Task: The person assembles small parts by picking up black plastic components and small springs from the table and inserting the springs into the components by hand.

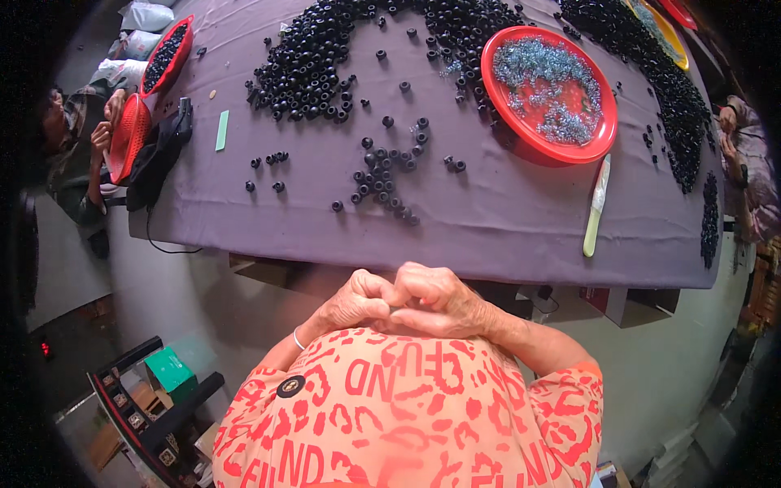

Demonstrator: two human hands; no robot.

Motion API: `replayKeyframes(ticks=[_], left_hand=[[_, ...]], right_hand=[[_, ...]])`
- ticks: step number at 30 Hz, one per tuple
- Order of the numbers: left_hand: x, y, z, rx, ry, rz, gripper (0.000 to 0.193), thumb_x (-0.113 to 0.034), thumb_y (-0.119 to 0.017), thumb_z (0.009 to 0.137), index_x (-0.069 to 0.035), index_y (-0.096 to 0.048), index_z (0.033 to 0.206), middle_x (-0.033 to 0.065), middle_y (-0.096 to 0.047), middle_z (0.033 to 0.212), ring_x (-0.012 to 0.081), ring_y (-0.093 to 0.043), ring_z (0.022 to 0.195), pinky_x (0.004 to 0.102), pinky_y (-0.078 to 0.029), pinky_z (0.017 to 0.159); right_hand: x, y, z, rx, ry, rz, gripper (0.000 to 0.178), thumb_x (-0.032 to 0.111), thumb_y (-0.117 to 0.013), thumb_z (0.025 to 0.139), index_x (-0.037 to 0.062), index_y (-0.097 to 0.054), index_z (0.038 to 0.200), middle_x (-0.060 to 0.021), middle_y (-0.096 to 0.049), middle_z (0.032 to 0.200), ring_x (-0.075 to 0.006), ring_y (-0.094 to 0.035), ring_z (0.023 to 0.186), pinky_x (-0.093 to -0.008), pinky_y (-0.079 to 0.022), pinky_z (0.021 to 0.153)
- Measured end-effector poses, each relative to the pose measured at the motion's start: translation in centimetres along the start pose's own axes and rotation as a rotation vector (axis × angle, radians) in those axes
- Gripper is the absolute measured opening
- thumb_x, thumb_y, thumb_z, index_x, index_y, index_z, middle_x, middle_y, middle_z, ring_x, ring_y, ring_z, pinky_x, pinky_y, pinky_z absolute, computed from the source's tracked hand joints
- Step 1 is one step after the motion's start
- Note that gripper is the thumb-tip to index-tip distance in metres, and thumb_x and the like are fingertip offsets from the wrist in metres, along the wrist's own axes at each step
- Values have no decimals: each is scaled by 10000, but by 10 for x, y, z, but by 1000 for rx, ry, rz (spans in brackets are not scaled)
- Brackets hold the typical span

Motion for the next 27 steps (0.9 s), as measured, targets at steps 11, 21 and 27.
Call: replayKeyframes(ticks=[11, 21, 27], left_hand=[[-88, 54, -13, -858, -582, 646, 137, -108, -677, 814, 26, -649, 803, 32, -619, 672, 73, -538, 552, 205, -433, 494], [-125, 76, 2, -1245, -902, 1414, 260, -102, -729, 778, 6, -655, 1002, 0, -590, 728, 51, -471, 593, 218, -436, 563], [-80, 13, 27, -487, -217, 437, 189, -171, -643, 871, -7, -681, 958, 28, -658, 794, 48, -544, 608, 161, -429, 530]], right_hand=[[-21, 27, 23, -533, 46, -846, 258, 54, -717, 696, 36, -593, 922, -105, -562, 881, -275, -543, 839, -358, -449, 722], [-33, 35, 38, -585, 3, -950, 236, 76, -713, 689, 59, -606, 898, -83, -565, 888, -254, -525, 859, -362, -397, 742], [2, 29, 35, -404, 185, -901, 281, 31, -699, 704, 19, -626, 975, -113, -588, 885, -266, -552, 788, -365, -419, 706]])
Point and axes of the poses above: each hand's wrist, its own z-axis towards the middle knuckle, its own y-axis out of the back of the hand, x = y × z, the point moved 1 cm from there along z, towards the middle knuckle
